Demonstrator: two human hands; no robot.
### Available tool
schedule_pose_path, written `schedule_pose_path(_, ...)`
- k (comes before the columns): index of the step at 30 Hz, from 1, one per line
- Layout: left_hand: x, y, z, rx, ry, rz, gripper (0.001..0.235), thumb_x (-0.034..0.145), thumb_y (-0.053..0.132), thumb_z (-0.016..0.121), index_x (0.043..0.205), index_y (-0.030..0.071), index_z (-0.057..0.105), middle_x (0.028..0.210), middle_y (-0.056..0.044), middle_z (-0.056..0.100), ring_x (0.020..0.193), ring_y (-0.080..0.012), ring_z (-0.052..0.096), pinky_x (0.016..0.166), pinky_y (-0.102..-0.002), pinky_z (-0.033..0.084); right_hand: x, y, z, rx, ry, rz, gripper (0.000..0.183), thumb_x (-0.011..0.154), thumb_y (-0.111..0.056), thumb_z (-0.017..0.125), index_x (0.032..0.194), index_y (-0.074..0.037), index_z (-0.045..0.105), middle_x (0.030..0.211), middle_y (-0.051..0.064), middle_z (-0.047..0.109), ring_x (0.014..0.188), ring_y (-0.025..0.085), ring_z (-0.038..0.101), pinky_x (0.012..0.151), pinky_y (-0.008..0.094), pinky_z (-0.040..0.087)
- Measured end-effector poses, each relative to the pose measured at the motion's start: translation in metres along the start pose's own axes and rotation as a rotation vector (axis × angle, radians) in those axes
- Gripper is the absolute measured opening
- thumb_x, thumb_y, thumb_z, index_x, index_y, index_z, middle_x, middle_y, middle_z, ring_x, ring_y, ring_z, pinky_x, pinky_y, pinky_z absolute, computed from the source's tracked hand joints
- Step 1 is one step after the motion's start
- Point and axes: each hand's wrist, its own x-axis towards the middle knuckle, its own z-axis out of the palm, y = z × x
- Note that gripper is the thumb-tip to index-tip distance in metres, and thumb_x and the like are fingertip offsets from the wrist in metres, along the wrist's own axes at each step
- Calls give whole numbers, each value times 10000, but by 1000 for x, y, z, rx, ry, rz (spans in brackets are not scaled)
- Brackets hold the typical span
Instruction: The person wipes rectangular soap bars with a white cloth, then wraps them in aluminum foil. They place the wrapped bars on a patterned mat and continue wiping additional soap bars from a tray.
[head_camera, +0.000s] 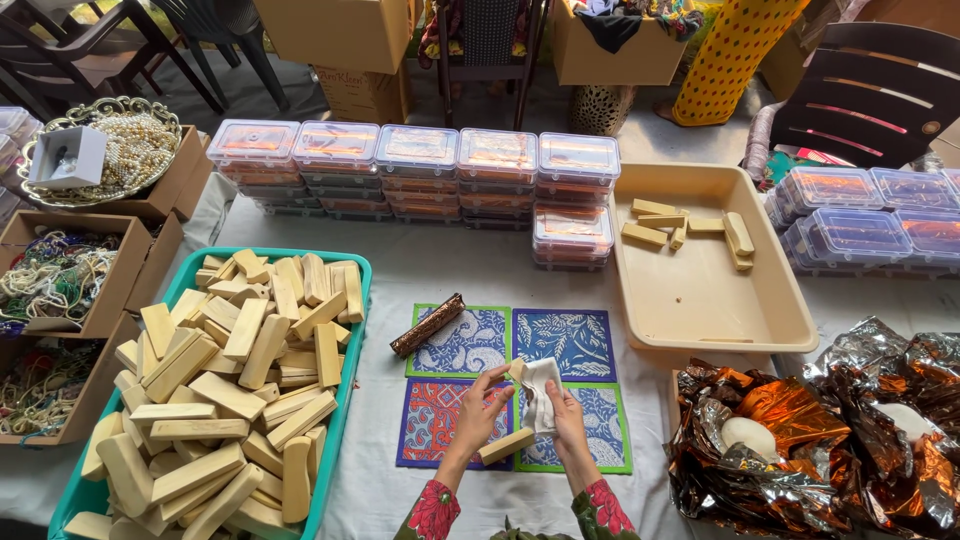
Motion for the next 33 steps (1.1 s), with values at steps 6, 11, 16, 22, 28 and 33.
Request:
schedule_pose_path(6,5,-55,24,-365,-46,-57,307,1054,304,675,1106,8,738,1003,-92,799,935,-140,756,874,-282,595,5,-12,-19,23,24,-111,324,998,-326,684,1152,-42,713,887,35,746,696,84,680,599,247,552)
schedule_pose_path(11,0,18,16,-166,74,-151,311,959,299,678,1230,160,743,956,48,677,796,-90,655,737,-252,537,-5,-29,-4,56,55,-119,338,970,-289,684,1188,-31,697,985,55,767,794,99,716,683,258,578)
schedule_pose_path(16,-18,-5,25,-71,-69,-26,263,886,261,806,1114,132,832,933,-2,675,876,-138,608,804,-299,496,4,-19,-17,228,77,-51,372,961,-307,659,1210,-30,659,996,87,759,841,165,730,745,300,605)
schedule_pose_path(22,-42,30,44,7,63,13,352,743,197,860,1080,121,790,1016,-21,702,984,-174,634,879,-331,497,13,4,-26,450,11,86,398,973,-315,636,1252,-31,619,1022,108,736,898,200,713,787,313,605)
schedule_pose_path(28,-42,34,30,-161,-29,21,318,823,224,826,1126,137,779,1200,-3,707,1079,-164,665,949,-313,530,16,-8,-21,371,-66,16,417,1016,-335,644,1245,12,618,994,122,716,877,206,709,751,328,592)
schedule_pose_path(33,-41,32,40,89,-14,77,200,809,201,860,996,134,834,1153,-21,752,1122,-224,652,1003,-384,478,19,1,-23,453,-40,79,436,1001,-340,623,1259,12,619,1028,122,727,910,205,721,794,318,607)
